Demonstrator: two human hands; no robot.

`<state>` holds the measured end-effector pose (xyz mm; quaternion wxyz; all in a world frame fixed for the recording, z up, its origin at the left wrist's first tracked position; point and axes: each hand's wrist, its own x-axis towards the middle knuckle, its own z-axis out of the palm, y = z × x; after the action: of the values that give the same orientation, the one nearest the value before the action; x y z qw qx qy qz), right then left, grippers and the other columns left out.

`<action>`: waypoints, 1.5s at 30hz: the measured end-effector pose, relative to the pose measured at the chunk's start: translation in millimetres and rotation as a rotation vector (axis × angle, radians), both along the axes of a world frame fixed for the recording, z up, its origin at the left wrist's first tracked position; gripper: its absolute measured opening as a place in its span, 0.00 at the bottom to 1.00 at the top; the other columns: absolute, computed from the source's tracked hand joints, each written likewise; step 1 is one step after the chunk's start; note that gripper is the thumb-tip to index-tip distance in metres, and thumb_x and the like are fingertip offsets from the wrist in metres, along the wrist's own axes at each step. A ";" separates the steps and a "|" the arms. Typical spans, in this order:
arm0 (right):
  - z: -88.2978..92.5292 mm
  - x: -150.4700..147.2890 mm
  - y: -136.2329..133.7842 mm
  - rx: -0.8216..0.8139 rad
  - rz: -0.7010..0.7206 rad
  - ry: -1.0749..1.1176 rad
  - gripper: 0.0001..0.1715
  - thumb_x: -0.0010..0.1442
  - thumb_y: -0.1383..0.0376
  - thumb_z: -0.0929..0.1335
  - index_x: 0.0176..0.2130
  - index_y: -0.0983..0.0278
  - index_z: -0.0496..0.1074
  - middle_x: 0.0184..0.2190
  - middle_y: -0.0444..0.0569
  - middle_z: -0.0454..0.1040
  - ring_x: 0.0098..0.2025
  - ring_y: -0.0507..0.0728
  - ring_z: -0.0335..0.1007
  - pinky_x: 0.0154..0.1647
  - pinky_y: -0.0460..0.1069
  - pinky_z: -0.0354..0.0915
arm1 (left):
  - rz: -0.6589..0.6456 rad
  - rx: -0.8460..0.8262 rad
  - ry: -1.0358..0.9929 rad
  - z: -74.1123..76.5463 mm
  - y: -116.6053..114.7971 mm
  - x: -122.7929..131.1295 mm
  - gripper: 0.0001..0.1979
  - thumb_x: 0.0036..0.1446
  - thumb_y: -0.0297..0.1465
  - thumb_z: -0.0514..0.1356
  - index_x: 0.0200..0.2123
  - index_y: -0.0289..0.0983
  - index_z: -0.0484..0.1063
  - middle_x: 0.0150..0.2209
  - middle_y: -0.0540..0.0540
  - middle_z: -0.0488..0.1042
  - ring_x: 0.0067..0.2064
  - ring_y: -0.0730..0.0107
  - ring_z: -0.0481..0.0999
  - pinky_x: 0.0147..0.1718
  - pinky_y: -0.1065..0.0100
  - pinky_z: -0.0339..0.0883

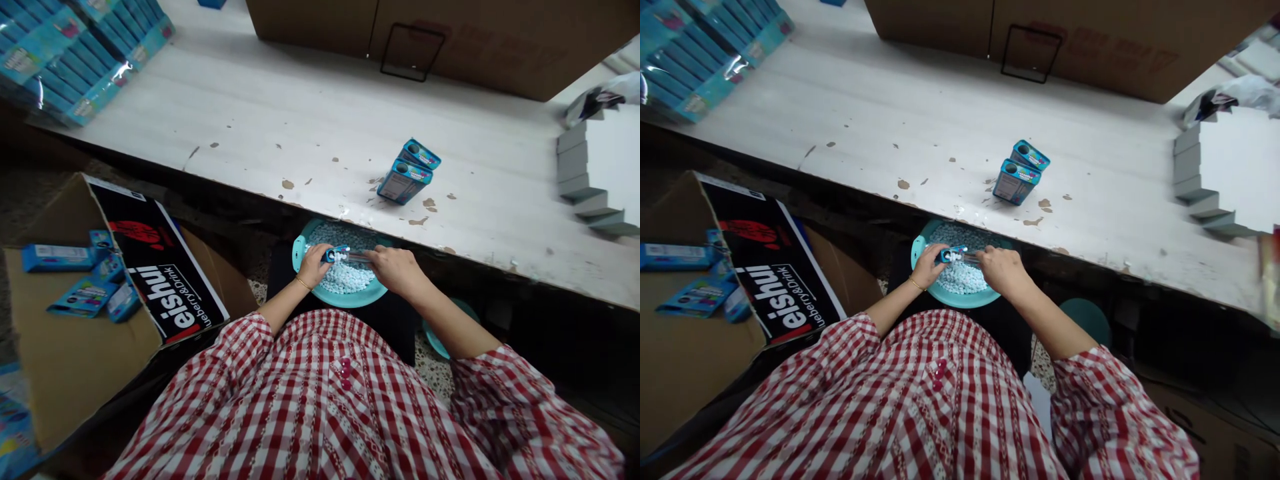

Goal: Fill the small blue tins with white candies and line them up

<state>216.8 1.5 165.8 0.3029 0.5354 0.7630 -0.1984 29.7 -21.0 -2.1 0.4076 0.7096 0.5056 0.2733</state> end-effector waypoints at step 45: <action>10.7 -27.5 18.7 0.025 0.070 0.053 0.18 0.61 0.65 0.57 0.42 0.65 0.72 0.36 0.58 0.75 0.37 0.63 0.73 0.35 0.53 0.66 | 0.064 0.032 0.032 23.1 2.2 -0.2 0.16 0.50 0.27 0.58 0.44 0.36 0.66 0.44 0.42 0.72 0.47 0.61 0.70 0.47 0.60 0.62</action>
<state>189.3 20.2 176.5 0.2827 0.5067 0.7914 -0.1923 29.5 -18.8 21.0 0.3792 0.7038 0.5301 0.2827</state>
